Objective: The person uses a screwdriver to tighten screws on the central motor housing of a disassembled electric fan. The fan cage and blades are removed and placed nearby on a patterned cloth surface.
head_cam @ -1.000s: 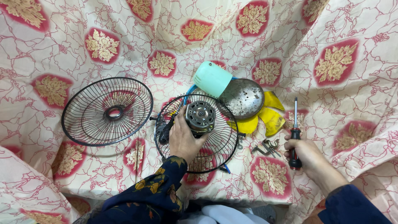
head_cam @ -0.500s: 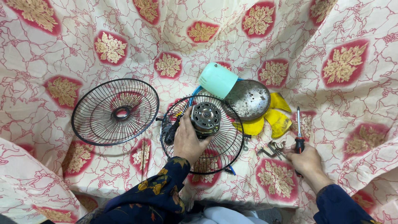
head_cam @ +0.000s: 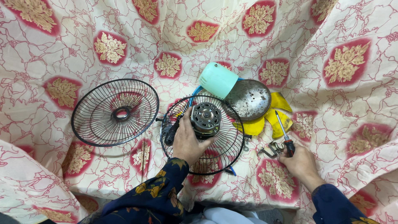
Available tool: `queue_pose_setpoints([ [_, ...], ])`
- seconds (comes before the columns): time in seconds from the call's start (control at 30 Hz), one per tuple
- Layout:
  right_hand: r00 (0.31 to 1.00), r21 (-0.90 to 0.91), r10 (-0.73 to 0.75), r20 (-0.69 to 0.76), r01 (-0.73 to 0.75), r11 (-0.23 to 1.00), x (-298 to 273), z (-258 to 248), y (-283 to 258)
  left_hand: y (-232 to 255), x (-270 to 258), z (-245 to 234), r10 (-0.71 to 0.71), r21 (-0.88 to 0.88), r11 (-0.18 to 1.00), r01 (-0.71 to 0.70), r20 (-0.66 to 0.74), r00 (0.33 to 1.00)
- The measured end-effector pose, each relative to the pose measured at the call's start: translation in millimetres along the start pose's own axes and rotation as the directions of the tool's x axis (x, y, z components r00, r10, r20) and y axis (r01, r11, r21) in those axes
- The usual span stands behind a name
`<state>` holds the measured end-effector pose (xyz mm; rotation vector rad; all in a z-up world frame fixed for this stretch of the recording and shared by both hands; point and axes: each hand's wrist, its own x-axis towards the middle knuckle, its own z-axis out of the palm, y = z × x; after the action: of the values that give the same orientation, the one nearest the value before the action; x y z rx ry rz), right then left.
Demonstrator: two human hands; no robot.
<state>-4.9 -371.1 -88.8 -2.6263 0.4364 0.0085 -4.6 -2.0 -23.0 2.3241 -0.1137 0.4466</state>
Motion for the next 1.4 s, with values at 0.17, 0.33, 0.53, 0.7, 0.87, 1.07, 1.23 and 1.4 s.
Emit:
queue_pose_setpoints([
  [0.17,0.988,0.091,0.149,0.048,-0.153,0.984,-1.2,-23.9,-28.1,4.0,0.3,-2.6,0.009,-0.04,0.999,-0.008,0.016,1.0],
  [0.33,0.995,0.504,0.03,0.09,-0.072,0.861,8.8,-42.0,-84.0,4.5,2.8,-9.7,-0.067,-0.186,0.98,0.076,0.054,0.996],
  [0.53,0.934,0.775,-0.311,0.176,0.064,0.629,16.8,-44.3,-175.1,3.7,33.2,-22.6,-0.273,-0.432,0.866,0.253,0.017,0.962],
  [0.7,0.874,0.801,-0.436,0.214,0.098,0.591,17.9,-41.0,-238.2,2.9,70.1,-45.9,-0.135,-0.593,0.792,0.146,0.063,0.989],
  [0.87,0.82,0.826,-0.517,0.244,0.104,0.554,23.7,-34.6,-272.3,1.5,88.7,-67.7,0.002,-0.435,0.899,0.06,0.141,0.99],
  [1.07,0.781,0.827,-0.578,0.236,0.15,0.541,33.8,-27.1,-278.5,-1.5,98.7,-72.5,-0.001,-0.362,0.93,0.057,0.152,0.988],
  [1.23,0.853,0.765,-0.462,0.244,0.124,0.632,40.8,-31.2,-268.3,-2.9,101.3,-71.7,0.016,-0.27,0.963,0.01,0.093,0.996],
  [1.4,0.887,0.629,-0.378,0.267,0.136,0.765,42.0,-31.0,-247.9,-10.2,99.6,-73.7,0.123,-0.038,0.992,-0.12,0.112,0.986],
])
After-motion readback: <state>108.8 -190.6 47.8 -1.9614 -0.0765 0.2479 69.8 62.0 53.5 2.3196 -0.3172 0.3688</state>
